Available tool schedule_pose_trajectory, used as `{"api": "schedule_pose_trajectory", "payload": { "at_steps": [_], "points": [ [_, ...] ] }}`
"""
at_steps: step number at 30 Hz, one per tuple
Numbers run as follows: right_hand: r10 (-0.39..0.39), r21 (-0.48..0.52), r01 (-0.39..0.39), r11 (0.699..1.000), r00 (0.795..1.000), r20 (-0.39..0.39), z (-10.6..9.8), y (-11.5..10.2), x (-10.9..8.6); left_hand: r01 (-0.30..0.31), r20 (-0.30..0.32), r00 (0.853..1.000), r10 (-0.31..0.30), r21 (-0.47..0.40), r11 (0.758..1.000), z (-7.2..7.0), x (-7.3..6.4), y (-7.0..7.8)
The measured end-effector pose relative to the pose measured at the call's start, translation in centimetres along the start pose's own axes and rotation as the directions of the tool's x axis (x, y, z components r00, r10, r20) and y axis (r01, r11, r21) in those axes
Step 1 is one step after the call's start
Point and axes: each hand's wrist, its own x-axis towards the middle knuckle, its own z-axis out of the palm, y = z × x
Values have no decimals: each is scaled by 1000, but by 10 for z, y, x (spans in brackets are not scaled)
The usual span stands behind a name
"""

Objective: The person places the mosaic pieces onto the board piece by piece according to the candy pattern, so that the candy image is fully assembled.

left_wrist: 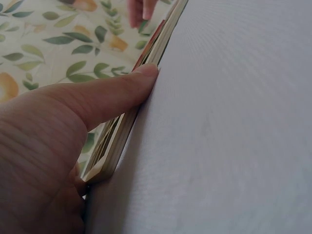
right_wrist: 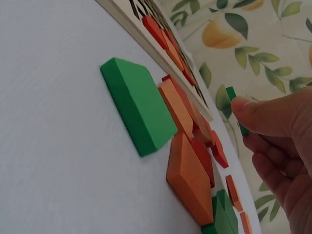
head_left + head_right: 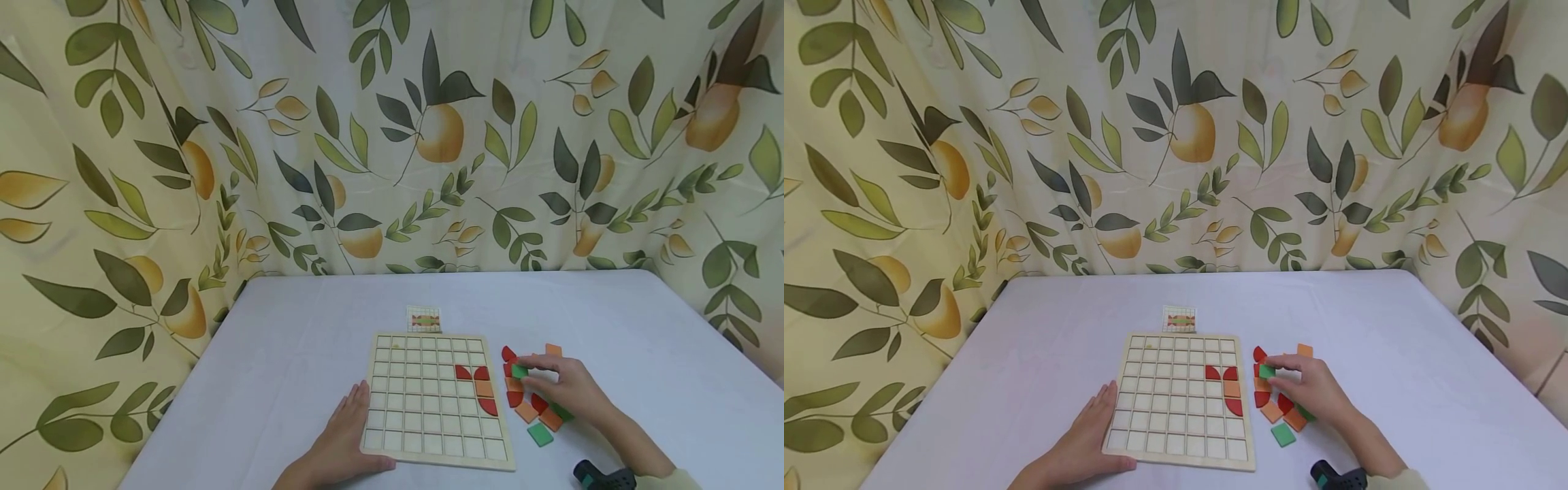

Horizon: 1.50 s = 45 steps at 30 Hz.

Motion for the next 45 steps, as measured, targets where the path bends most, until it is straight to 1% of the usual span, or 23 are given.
{"api": "schedule_pose_trajectory", "payload": {
  "at_steps": [7,13,17,19,22,25,30,35,41,45],
  "points": [
    [3,18,-3,1000,1000,23,15,-10,4,-12,-5,1000,12,7,1000,1,0,-1],
    [-53,20,52,998,997,60,28,-18,5,-15,-6,1000,15,6,1000,1,0,-1],
    [-91,39,88,995,993,74,35,-22,5,-15,-6,1000,15,-8,1000,1,0,-1],
    [-134,46,131,990,987,86,38,-24,5,-15,-6,1000,15,-12,1000,2,0,-1],
    [-180,74,173,982,979,99,42,-25,5,-13,-5,1000,13,-9,1000,3,0,-1],
    [-202,92,193,977,974,106,45,-25,5,-9,-4,1000,9,-3,1000,3,0,-1],
    [-229,58,224,973,968,104,48,-27,6,-7,-4,1000,7,-1,1000,3,0,-1],
    [-224,45,221,974,969,107,50,-31,8,-6,-4,1000,6,-2,1000,1,0,0],
    [-169,31,167,985,980,106,53,-34,11,-6,0,1000,6,10,1000,1,1,-1],
    [-156,36,153,988,982,106,55,-36,13,-8,-3,1000,8,17,1000,2,1,-2]
  ]
}}
